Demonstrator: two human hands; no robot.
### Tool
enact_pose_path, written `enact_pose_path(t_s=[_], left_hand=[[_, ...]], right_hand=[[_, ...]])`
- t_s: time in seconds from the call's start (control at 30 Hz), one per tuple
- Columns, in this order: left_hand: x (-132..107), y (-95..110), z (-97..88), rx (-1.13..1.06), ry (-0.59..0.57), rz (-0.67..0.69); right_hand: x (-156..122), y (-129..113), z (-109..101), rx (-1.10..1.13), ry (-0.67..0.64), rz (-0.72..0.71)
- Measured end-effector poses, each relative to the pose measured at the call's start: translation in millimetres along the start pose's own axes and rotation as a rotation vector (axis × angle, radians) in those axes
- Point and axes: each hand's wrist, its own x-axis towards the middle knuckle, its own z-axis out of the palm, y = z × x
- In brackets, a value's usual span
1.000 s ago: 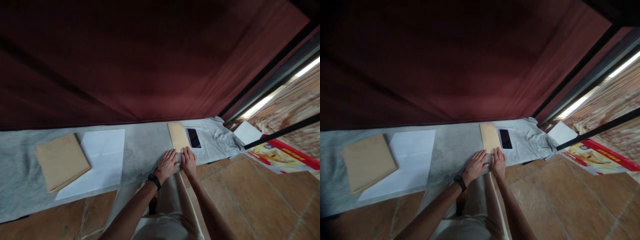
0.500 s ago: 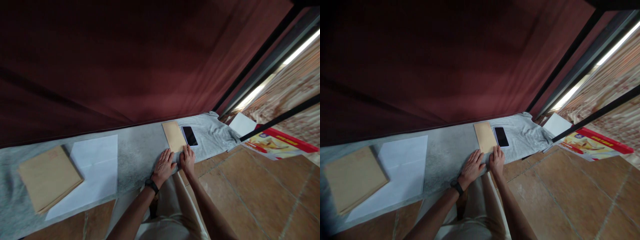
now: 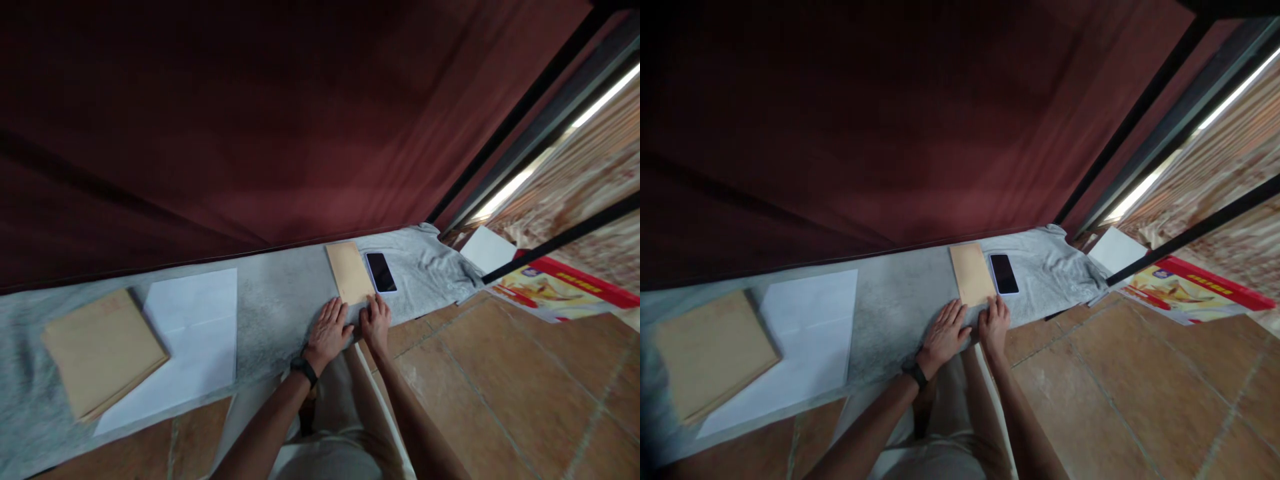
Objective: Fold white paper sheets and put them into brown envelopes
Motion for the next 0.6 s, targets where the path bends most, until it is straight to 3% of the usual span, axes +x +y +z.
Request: enact_pose_path(t_s=[0.4, 0.6], left_hand=[[-1, 1, -2.4, -0.050, 0.005, -0.012], [-14, 4, -22.2, -0.093, -0.015, -0.033]], right_hand=[[-3, 6, -1, -0.010, 0.014, -0.078], [-14, 0, -9, -0.001, 0.016, -0.165]])
